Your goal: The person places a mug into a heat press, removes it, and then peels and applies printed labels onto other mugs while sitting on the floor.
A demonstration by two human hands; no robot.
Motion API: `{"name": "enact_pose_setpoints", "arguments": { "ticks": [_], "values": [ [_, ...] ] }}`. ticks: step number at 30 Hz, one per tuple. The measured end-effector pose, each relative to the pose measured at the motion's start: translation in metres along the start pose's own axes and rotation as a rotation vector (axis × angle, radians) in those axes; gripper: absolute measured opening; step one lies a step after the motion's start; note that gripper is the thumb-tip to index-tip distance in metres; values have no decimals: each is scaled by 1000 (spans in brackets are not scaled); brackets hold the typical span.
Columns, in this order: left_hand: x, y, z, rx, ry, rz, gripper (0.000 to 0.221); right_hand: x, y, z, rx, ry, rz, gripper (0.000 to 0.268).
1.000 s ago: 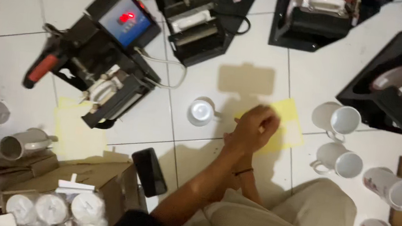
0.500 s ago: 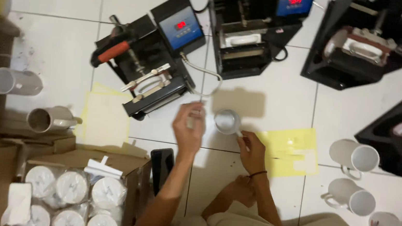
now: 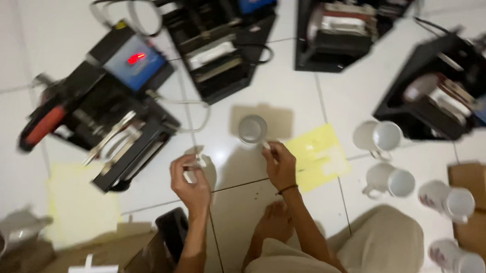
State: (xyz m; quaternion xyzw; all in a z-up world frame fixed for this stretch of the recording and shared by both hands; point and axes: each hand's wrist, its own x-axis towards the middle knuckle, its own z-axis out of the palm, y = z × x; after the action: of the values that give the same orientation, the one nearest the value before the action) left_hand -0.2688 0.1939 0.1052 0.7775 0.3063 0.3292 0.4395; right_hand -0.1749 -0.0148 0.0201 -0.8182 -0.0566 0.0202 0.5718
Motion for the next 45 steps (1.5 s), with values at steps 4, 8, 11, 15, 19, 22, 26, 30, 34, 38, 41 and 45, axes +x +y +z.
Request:
{"name": "enact_pose_setpoints", "arguments": {
  "ticks": [4, 8, 11, 15, 19, 22, 26, 30, 34, 38, 41, 45],
  "values": [
    [-27, 8, 39, -77, -188, -36, 31, 9, 3, -15, 48, 2, 56, 19],
    [-47, 23, 60, -151, -318, 4, 33, -7, -4, -41, 106, 61, 124, 39],
    [-66, 18, 75, -133, -376, 74, 26, -45, 28, -77, 128, 306, 232, 29],
    [-90, 54, 117, -227, -499, 144, 20, -94, 46, -136, -2, 650, 371, 25],
    [-121, 97, 169, -359, -658, 238, 17, -99, 59, -170, -18, 1078, 470, 46],
    [-138, 119, 189, -428, -752, 266, 14, -77, 67, -179, 36, 1203, 585, 47],
    [-155, 115, 197, -419, -839, 259, 15, -68, 85, -183, 83, 1049, 499, 20],
    [-173, 97, 204, -387, -923, 260, 15, -82, 80, -191, 109, 1187, 482, 16],
    [-194, 107, 215, -365, -1036, 318, 12, -114, 64, -205, 23, 1206, 586, 15],
    [-229, 117, 231, -377, -1161, 384, 12, -161, 78, -216, 37, 1228, 668, 13],
    [-257, 129, 235, -388, -1261, 391, 11, -186, 77, -230, 80, 1304, 710, 14],
    [-298, 139, 237, -367, -1308, 414, 12, -211, 75, -249, 93, 1303, 677, 10]
  ]
}}
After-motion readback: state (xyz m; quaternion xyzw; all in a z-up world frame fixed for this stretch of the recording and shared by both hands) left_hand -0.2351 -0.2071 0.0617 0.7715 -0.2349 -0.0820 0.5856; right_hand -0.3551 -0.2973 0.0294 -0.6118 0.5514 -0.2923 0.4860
